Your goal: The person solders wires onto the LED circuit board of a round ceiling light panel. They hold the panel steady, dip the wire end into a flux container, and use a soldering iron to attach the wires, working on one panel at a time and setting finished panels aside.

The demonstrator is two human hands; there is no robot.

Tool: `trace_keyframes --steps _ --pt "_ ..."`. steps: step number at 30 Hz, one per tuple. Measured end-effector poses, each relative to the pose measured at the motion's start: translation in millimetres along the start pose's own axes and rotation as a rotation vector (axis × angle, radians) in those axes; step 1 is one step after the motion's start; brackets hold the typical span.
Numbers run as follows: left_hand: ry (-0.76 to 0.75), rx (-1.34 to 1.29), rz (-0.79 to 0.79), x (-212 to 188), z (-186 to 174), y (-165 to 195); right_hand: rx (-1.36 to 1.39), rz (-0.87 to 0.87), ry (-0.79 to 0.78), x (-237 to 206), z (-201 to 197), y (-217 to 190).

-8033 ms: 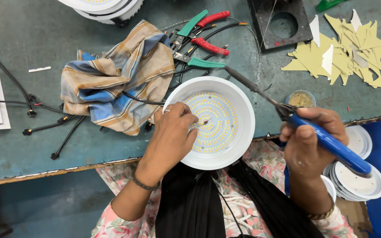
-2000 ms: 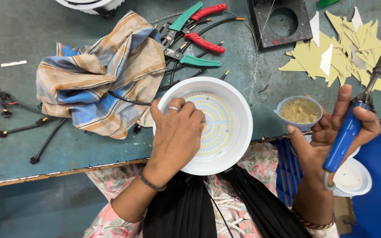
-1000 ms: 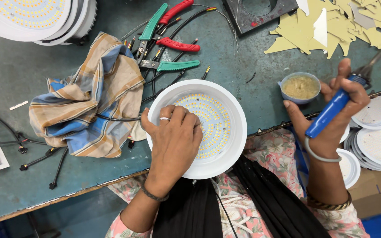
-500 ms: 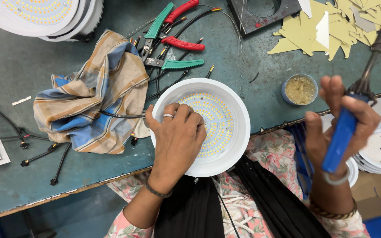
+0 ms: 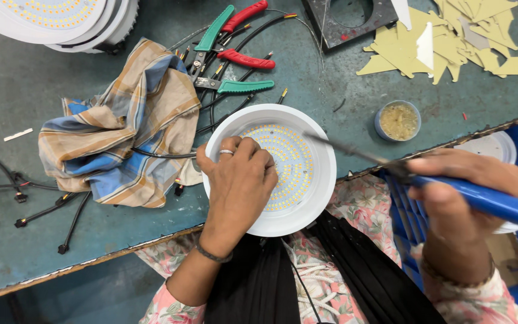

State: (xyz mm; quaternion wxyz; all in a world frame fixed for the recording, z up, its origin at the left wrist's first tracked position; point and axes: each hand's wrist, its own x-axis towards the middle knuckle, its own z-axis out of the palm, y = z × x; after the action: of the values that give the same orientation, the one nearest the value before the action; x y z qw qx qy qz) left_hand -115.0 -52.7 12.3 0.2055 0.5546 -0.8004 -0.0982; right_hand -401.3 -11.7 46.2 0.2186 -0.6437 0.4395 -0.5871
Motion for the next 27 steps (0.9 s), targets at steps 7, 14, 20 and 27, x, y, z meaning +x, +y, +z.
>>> trace_keyframes --steps 7,14,20,27 --pt "0.000 -0.008 0.011 1 1 -2 -0.190 0.088 -0.405 33 23 -11" --pt "-0.013 -0.017 0.004 2 4 -3 -0.209 0.027 -0.474 42 44 -7" --pt "-0.004 -0.028 -0.004 2 4 -2 -0.239 0.010 -0.497 43 49 -4" --pt "0.011 -0.030 -0.002 2 5 -1 -0.211 -0.016 -0.510 44 52 -3"
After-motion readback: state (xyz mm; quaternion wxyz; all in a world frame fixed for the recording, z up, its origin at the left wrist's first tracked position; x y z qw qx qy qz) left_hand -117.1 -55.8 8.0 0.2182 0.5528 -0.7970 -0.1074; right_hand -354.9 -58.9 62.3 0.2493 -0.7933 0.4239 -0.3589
